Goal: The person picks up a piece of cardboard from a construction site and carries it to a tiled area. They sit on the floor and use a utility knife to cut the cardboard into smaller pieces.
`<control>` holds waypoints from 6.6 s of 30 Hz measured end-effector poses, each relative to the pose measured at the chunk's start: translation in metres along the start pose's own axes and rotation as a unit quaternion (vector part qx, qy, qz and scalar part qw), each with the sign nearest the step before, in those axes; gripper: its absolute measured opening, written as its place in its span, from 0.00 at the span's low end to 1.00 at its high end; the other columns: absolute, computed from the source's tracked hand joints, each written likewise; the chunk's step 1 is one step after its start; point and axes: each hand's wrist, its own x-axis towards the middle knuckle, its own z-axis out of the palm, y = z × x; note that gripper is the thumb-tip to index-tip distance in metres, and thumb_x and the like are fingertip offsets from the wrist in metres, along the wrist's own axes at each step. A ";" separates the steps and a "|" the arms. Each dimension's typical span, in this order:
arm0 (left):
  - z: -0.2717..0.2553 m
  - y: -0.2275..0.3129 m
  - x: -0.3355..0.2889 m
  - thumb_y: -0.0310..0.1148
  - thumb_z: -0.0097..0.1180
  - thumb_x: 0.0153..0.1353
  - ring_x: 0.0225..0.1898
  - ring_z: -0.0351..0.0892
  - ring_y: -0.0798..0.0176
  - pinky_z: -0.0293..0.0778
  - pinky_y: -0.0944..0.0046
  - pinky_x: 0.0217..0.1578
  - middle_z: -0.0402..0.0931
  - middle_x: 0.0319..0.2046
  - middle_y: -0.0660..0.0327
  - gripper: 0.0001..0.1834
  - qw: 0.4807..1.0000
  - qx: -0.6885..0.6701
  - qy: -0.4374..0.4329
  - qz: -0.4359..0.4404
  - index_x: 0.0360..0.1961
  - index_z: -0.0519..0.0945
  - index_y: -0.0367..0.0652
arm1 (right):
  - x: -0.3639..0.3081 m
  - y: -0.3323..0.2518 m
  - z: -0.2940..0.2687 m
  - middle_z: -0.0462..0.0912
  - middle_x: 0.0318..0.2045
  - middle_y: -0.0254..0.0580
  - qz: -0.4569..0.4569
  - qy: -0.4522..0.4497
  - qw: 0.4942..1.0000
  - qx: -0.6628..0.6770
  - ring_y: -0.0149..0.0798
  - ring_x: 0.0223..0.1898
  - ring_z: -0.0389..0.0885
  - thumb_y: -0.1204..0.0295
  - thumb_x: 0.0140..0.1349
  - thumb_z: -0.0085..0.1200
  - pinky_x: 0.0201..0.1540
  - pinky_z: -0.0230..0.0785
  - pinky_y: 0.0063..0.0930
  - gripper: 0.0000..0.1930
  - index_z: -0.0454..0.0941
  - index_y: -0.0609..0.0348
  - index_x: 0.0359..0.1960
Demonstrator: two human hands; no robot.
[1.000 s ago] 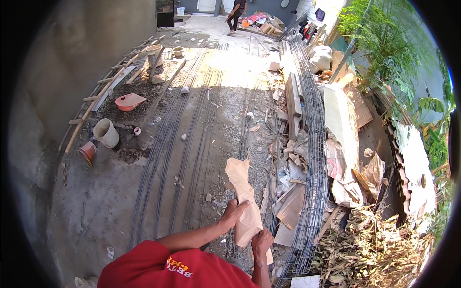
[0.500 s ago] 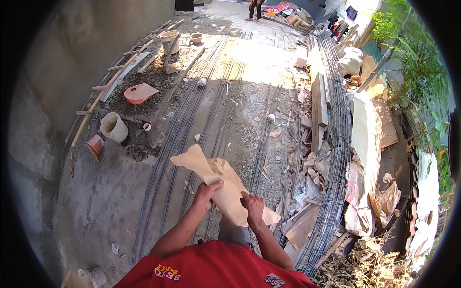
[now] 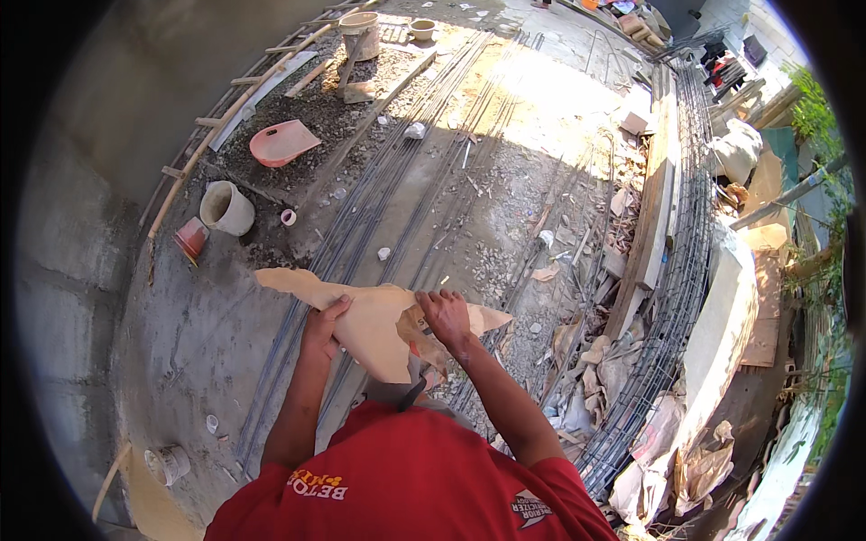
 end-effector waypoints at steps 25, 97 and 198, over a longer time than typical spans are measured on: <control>0.345 0.211 0.502 0.32 0.75 0.65 0.46 0.91 0.58 0.87 0.55 0.50 0.89 0.50 0.55 0.23 0.983 0.140 -0.101 -0.063 0.59 0.85 0.36 | 0.243 0.653 -0.137 0.88 0.33 0.41 0.206 0.046 0.968 -0.132 0.48 0.36 0.90 0.72 0.68 0.56 0.38 0.81 0.44 0.10 0.83 0.51 0.48; 1.602 0.525 1.862 0.27 0.76 0.62 0.39 0.91 0.44 0.88 0.41 0.40 0.89 0.43 0.48 0.18 0.901 -0.118 0.417 0.029 0.50 0.84 0.34 | 1.279 2.317 -0.428 0.91 0.41 0.63 0.638 0.012 0.767 0.074 0.68 0.46 0.89 0.65 0.70 0.55 0.52 0.78 0.56 0.15 0.90 0.61 0.46; 2.370 2.172 3.913 0.42 0.77 0.52 0.53 0.89 0.40 0.81 0.48 0.57 0.89 0.49 0.40 0.34 0.730 -0.014 0.683 -0.034 0.58 0.86 0.36 | 4.556 3.275 -0.246 0.87 0.30 0.52 0.374 -0.291 0.861 0.184 0.42 0.20 0.82 0.60 0.79 0.55 0.18 0.72 0.34 0.18 0.87 0.66 0.49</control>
